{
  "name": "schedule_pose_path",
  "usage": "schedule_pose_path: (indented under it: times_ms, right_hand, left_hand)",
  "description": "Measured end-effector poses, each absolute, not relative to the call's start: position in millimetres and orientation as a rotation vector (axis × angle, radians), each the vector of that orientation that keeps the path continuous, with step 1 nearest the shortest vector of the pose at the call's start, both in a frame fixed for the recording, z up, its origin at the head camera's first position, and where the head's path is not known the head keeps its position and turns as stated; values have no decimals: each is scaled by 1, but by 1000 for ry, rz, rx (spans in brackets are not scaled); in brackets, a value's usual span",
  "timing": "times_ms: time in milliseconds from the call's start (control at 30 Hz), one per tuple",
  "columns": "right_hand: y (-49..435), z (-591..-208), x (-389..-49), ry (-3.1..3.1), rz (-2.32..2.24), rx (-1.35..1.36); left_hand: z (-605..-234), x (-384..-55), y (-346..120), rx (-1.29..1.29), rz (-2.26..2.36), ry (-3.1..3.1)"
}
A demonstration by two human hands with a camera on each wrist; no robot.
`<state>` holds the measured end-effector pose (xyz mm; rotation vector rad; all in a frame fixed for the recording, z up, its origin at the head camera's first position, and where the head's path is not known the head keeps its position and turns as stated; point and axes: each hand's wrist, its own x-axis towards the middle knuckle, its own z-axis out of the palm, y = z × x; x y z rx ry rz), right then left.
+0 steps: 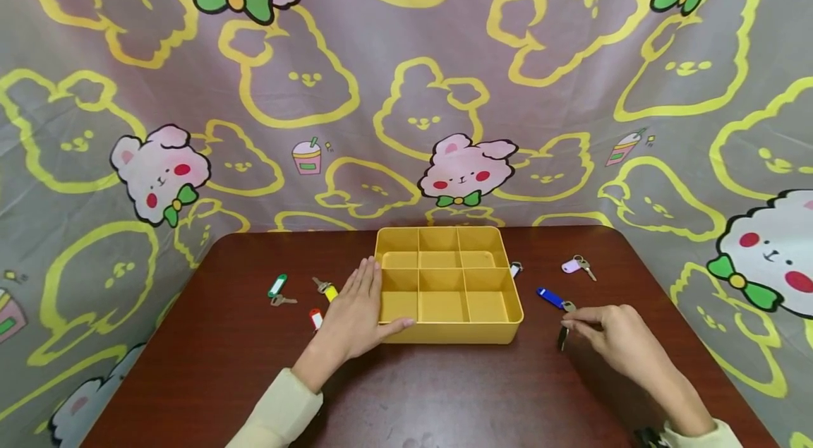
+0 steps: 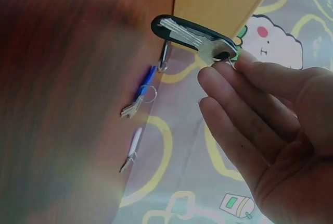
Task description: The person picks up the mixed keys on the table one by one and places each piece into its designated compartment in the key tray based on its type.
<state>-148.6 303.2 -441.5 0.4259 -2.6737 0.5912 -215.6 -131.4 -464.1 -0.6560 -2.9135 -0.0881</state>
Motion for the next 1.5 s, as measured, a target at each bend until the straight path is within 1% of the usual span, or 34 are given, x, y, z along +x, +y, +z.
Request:
schedule_pose_path:
  times_ms: [167, 500, 1300, 1500]
  right_hand:
    - [301, -437, -150, -2682, 703, 364]
    - [300, -431, -152, -2640, 761, 266]
    - [282, -400, -162, -2564, 863, 236]
    - [279, -393, -163, -2564, 988, 248]
  left_hand:
    - [-465, -217, -132, -656, -108, -2900]
    - [-467, -217, -132, -653, -110, -2924]
    - [-462, -214, -132, -662, -101, -2906]
    - [-464, -215, -132, -662, -112, -2903]
